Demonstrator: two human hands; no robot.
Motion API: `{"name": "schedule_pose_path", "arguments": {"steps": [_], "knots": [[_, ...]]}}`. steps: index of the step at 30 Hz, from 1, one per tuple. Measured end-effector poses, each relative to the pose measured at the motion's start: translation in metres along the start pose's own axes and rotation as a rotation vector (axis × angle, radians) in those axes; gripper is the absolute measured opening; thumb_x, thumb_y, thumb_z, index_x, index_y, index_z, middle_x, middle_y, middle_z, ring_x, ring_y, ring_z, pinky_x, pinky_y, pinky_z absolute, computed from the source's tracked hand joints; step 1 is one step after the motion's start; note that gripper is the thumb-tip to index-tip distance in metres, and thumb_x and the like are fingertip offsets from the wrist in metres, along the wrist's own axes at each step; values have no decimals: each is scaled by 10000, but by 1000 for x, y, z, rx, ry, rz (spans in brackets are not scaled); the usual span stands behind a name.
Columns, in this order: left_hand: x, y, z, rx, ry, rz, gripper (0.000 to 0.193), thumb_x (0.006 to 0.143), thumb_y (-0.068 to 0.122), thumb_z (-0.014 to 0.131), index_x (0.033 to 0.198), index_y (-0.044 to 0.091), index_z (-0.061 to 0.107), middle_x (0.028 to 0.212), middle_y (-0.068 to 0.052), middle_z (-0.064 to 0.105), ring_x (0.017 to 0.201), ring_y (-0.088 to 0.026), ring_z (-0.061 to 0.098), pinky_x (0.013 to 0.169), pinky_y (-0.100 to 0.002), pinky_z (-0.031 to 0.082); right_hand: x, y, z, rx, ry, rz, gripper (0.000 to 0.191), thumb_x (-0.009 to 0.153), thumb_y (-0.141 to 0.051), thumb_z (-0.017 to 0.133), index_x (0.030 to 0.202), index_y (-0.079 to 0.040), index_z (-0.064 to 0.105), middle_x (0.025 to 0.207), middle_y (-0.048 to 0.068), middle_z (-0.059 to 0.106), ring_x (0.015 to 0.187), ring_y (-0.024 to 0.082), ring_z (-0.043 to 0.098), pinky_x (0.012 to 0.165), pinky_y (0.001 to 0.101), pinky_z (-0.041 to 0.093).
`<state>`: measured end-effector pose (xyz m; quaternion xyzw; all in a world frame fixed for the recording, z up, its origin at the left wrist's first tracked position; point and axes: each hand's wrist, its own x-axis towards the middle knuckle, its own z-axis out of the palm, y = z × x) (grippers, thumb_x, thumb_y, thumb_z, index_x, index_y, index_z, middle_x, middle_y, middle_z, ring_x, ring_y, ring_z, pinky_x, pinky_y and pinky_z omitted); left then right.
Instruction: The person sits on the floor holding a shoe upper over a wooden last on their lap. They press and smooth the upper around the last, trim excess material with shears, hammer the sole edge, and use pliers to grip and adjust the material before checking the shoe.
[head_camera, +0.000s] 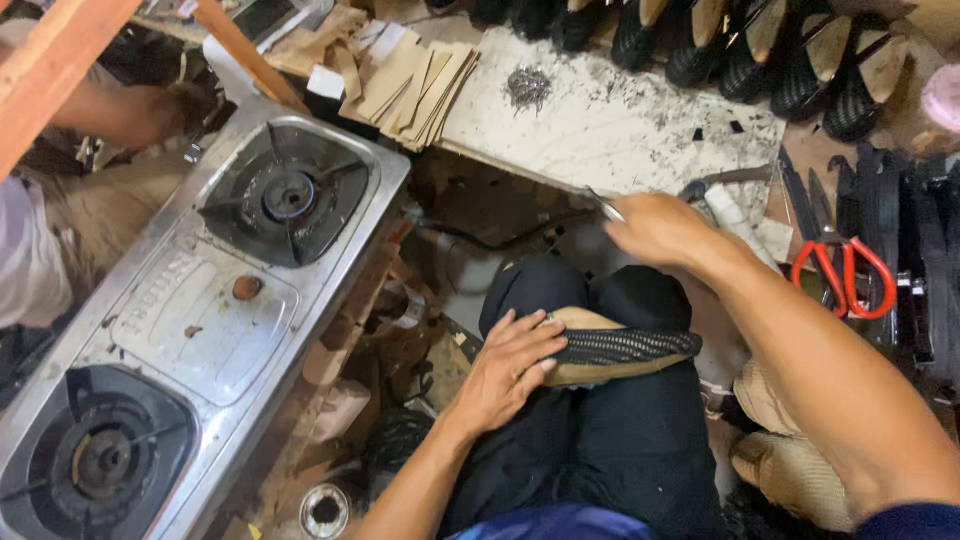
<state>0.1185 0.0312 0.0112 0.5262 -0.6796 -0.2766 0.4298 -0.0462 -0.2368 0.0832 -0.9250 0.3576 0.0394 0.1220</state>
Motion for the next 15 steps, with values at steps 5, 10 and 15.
{"name": "schedule_pose_path", "arguments": {"steps": [5, 10, 15], "knots": [[-3, 1, -2, -30, -59, 8, 441, 877, 114, 721, 1310, 46, 675, 1483, -125, 591, 1481, -338, 417, 1243, -570, 196, 62, -26, -15, -33, 130, 128, 301, 817, -150, 607, 1071, -1, 667, 1023, 242, 701, 968, 466, 668, 824, 552, 525], [-3, -1, 10, 5, 67, 1, 419, 880, 80, 707, 1298, 56, 695, 1460, -119, 626, 1475, -342, 466, 1247, -549, 240, 20, -39, -31, 48, 273, 80, 302, 904, -111, 574, 1168, 13, 652, 1058, 256, 689, 960, 479, 660, 840, 553, 514], [7, -2, 30, 70, 155, 1, 394, 885, 68, 698, 1278, 52, 699, 1436, -125, 641, 1442, -345, 505, 1237, -546, 258, -100, -57, -20, 302, 488, -172, 419, 974, -229, 598, 1265, 73, 590, 1076, 275, 646, 929, 461, 646, 778, 505, 511]]}}
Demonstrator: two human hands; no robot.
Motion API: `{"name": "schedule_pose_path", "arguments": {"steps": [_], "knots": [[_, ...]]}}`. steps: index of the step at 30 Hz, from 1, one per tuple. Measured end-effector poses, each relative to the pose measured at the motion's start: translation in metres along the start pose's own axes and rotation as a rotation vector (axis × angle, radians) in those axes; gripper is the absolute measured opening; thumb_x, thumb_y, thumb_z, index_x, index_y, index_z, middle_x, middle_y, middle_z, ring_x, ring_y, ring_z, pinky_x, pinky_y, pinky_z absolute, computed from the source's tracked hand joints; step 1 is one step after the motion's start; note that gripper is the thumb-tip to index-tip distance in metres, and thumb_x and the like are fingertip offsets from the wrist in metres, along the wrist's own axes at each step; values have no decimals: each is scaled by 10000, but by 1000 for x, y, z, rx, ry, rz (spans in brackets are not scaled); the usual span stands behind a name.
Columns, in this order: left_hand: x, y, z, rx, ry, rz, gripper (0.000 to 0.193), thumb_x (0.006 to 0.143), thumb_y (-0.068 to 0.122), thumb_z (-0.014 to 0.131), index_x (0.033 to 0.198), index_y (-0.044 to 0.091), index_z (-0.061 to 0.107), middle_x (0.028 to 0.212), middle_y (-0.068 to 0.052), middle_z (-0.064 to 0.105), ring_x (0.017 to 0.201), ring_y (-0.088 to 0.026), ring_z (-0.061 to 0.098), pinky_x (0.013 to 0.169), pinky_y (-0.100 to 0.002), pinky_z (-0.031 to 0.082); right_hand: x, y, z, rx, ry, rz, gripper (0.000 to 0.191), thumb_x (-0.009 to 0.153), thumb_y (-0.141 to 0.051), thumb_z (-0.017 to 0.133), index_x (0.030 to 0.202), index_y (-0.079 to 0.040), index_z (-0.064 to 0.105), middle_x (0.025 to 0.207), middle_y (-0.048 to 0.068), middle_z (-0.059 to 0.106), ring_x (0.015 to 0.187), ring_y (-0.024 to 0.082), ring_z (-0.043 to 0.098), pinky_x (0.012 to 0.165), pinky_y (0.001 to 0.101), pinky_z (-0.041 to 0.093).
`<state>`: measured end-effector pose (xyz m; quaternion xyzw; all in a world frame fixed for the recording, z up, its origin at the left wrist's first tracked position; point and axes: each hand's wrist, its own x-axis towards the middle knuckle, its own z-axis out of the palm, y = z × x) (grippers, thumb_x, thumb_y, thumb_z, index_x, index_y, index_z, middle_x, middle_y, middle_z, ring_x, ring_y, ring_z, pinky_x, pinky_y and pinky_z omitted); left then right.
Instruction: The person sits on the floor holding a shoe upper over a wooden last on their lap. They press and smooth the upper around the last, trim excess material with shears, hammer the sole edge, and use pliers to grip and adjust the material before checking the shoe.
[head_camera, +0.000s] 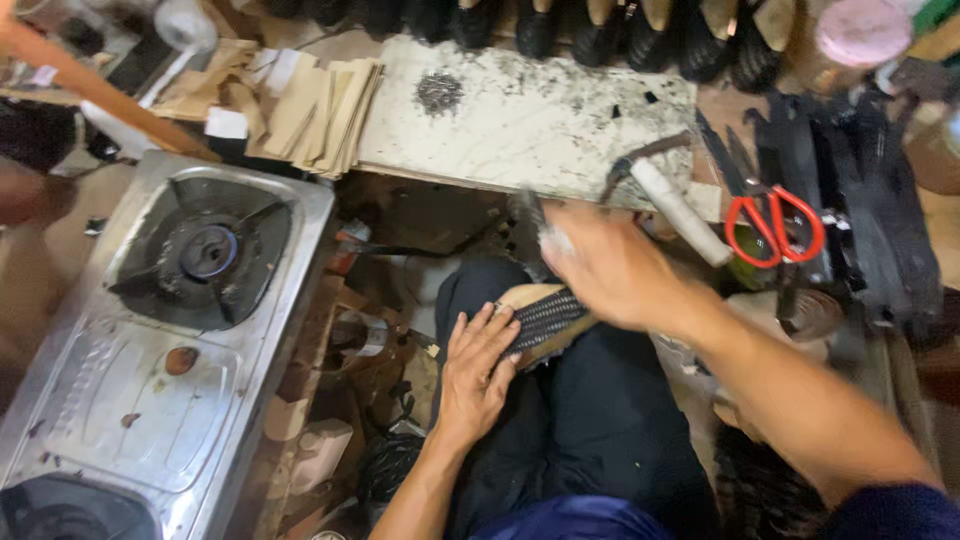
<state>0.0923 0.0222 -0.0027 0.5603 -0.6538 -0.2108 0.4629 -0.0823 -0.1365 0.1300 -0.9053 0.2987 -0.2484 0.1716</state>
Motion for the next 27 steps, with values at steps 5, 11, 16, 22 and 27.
{"name": "schedule_pose_path", "arguments": {"steps": [5, 11, 16, 22, 27], "knots": [[4, 2, 6, -11, -29, 3, 372, 899, 87, 691, 1270, 59, 705, 1435, -114, 648, 1439, -326, 523, 1238, -535, 281, -119, -33, 21, 555, -391, 676, 238, 957, -268, 600, 1055, -60, 664, 819, 94, 717, 785, 244, 716, 728, 360, 567], [-3, 3, 16, 18, 2, 92, 362, 903, 88, 694, 1265, 72, 704, 1439, -115, 639, 1442, -326, 520, 1244, -529, 293, -183, -46, 72, 565, -155, 629, 252, 952, -182, 586, 1146, -36, 654, 944, 90, 729, 892, 201, 717, 802, 358, 548], [-14, 3, 23, 38, 7, 73, 386, 906, 73, 693, 1292, 75, 699, 1446, -114, 633, 1446, -340, 512, 1243, -550, 293, -184, -48, 90, 588, -120, 751, 298, 942, -177, 568, 1195, -44, 654, 915, 134, 735, 859, 279, 726, 796, 376, 556], [-19, 1, 23, 76, 39, 110, 436, 850, 39, 708, 1283, 89, 697, 1446, -107, 631, 1445, -343, 515, 1245, -557, 295, -173, -47, 85, 419, -162, 695, 300, 934, -170, 577, 1199, -31, 605, 936, 189, 705, 903, 379, 699, 791, 448, 532], [-25, 0, 23, 114, 53, 129, 470, 826, 28, 725, 1290, 95, 694, 1447, -100, 630, 1443, -339, 518, 1249, -554, 291, -162, -51, 74, 274, -161, 501, 390, 928, -132, 555, 1301, -19, 546, 1022, 222, 654, 947, 446, 648, 800, 507, 508]]}}
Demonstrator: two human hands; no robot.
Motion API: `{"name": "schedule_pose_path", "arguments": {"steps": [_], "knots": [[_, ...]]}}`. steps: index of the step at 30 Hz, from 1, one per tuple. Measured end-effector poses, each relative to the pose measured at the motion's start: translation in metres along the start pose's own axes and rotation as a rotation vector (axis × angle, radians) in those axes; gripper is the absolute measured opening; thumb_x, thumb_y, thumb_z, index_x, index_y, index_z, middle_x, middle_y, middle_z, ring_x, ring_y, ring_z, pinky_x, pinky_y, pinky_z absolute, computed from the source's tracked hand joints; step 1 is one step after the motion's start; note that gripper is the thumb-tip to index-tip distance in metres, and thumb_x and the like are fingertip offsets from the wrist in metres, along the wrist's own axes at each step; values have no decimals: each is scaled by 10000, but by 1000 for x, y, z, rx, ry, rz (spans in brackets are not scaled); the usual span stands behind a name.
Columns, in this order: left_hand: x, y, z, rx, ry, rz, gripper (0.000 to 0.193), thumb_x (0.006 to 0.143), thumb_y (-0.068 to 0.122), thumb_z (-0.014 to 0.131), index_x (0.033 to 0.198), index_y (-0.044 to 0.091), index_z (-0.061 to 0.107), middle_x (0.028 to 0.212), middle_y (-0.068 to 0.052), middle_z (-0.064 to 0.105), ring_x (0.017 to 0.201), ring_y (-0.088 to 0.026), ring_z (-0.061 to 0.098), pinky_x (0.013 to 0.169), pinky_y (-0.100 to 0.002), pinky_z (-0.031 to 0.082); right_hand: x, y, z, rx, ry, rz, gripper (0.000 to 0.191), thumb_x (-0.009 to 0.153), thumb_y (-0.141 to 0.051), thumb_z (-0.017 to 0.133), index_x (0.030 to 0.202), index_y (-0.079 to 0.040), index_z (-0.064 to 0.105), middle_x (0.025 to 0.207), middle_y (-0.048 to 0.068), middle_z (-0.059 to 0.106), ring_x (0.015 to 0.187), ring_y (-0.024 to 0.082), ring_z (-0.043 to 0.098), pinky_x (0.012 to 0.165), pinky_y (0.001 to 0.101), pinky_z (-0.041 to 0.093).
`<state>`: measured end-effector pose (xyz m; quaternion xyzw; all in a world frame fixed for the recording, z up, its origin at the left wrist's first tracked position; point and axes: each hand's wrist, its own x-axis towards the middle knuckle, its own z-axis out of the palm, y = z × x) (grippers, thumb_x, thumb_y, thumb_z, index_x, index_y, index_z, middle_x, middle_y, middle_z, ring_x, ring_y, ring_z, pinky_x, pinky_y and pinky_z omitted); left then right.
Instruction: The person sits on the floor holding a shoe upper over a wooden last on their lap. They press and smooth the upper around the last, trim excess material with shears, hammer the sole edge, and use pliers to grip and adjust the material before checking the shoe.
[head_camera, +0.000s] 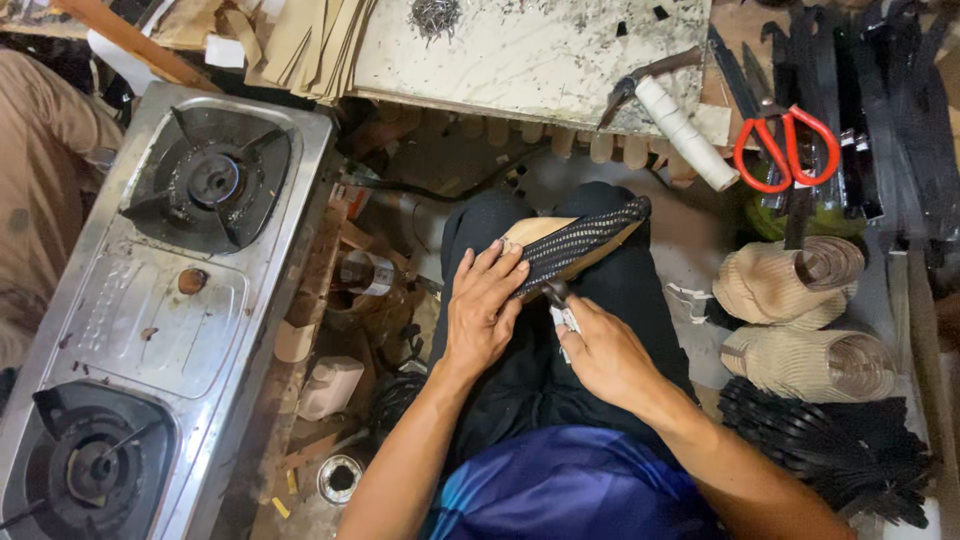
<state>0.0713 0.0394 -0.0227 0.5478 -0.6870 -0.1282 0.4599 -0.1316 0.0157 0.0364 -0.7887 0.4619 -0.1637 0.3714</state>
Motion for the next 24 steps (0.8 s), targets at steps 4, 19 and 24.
{"name": "schedule_pose_path", "arguments": {"steps": [4, 19, 24], "knots": [[1, -5, -1, 21, -20, 11, 500, 804, 24, 727, 1297, 97, 694, 1447, -97, 628, 1443, -336, 515, 1250, -551, 292, -4, -5, -1, -45, 34, -31, 472, 912, -103, 570, 1372, -7, 525, 1020, 238, 632, 910, 459, 641, 765, 516, 516], [40, 10, -13, 5, -306, -151, 484, 958, 217, 680, 1424, 120, 594, 1562, -118, 491, 1492, -339, 390, 1183, -568, 242, -8, 16, 21, -304, 136, -18, 406, 881, -91, 586, 1259, 57, 590, 958, 260, 699, 739, 449, 696, 662, 513, 570], [36, 17, 4, 242, -244, -83, 460, 976, 249, 671, 1423, 166, 609, 1546, -94, 520, 1482, -309, 437, 1173, -570, 315, -9, 34, 31, 300, 4, 404, 319, 973, -167, 593, 1188, 54, 676, 901, 214, 721, 767, 373, 694, 656, 460, 557]]}}
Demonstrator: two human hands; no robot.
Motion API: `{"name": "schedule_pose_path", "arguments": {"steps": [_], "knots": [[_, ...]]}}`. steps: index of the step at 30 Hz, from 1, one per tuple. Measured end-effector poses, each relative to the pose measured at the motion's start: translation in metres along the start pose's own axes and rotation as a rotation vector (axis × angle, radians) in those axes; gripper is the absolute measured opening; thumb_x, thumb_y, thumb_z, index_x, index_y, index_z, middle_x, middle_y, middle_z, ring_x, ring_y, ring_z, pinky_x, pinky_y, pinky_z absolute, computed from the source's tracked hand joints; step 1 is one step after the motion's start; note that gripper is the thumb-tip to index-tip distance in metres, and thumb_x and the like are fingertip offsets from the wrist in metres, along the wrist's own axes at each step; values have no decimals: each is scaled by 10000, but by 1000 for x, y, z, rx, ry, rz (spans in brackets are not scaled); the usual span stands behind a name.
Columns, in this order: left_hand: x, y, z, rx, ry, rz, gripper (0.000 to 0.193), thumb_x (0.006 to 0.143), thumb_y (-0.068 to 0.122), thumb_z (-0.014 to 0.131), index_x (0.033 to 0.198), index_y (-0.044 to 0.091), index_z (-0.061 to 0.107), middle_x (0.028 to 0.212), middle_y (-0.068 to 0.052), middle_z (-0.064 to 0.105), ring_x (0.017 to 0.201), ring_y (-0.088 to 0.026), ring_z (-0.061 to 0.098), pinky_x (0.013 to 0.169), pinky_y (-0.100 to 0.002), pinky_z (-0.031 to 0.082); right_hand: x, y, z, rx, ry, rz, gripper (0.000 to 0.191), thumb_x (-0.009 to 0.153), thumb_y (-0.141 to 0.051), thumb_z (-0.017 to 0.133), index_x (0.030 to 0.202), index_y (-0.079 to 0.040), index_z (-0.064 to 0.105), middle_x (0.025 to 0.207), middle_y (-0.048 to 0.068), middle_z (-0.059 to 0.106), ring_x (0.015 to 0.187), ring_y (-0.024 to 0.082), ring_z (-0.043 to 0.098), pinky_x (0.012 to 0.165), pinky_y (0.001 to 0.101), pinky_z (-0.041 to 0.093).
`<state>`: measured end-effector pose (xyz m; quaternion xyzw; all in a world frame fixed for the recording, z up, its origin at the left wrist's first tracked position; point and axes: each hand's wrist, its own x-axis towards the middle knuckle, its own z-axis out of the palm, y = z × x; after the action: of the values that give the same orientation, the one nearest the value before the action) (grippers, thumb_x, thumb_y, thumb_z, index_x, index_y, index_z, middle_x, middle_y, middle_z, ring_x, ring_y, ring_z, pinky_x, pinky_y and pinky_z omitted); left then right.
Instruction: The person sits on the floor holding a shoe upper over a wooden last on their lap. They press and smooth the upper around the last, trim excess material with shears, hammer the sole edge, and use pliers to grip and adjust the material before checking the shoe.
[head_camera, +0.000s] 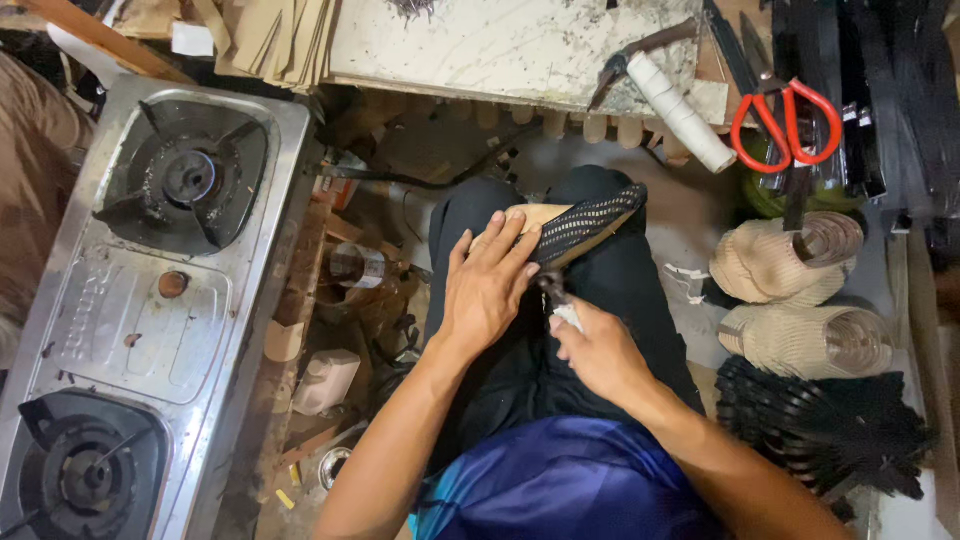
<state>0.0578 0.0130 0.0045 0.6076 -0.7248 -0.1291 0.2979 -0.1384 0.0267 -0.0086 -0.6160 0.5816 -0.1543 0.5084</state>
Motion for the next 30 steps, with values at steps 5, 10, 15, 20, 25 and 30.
{"name": "schedule_pose_path", "arguments": {"steps": [5, 10, 15, 20, 25, 30], "knots": [[-9, 4, 7, 97, 25, 77, 508, 933, 216, 701, 1426, 150, 597, 1564, -125, 493, 1474, -333, 430, 1157, -599, 318, 7, 6, -12, 600, -93, 139, 348, 929, -139, 564, 1237, -11, 661, 1132, 75, 742, 988, 181, 727, 822, 341, 594], [-13, 8, 9, 132, 22, 102, 513, 930, 212, 703, 1427, 152, 592, 1571, -120, 485, 1487, -341, 415, 1168, -609, 305, 0, -8, -43, 235, -163, 8, 335, 963, -130, 569, 1241, 14, 687, 1093, 109, 771, 978, 183, 713, 853, 330, 556], [-9, -1, 4, 83, -3, 97, 538, 935, 222, 698, 1455, 167, 570, 1584, -109, 476, 1494, -337, 406, 1173, -602, 304, -7, -25, -50, -203, 101, -341, 431, 941, -100, 578, 1367, -37, 566, 951, 154, 633, 799, 335, 683, 677, 425, 560], [-3, -3, 0, 76, -58, 91, 561, 947, 238, 693, 1484, 180, 544, 1588, -87, 478, 1503, -327, 400, 1179, -597, 313, -7, -25, -54, -519, 141, -518, 478, 873, -65, 630, 1341, 14, 572, 937, 207, 641, 738, 405, 669, 629, 466, 552], [11, 8, 1, 66, -74, 2, 536, 953, 293, 677, 1465, 200, 552, 1556, -88, 486, 1459, -348, 406, 1119, -609, 333, 2, -29, -56, -812, 138, -381, 460, 881, -118, 640, 1299, 60, 570, 908, 211, 650, 643, 397, 697, 575, 473, 577], [21, 8, -2, 104, -105, -21, 536, 944, 306, 662, 1456, 199, 547, 1537, -80, 500, 1427, -346, 432, 1088, -615, 341, -3, -48, -72, -789, 100, -433, 407, 885, -154, 644, 1253, 18, 617, 903, 204, 702, 688, 409, 697, 612, 494, 559]]}}
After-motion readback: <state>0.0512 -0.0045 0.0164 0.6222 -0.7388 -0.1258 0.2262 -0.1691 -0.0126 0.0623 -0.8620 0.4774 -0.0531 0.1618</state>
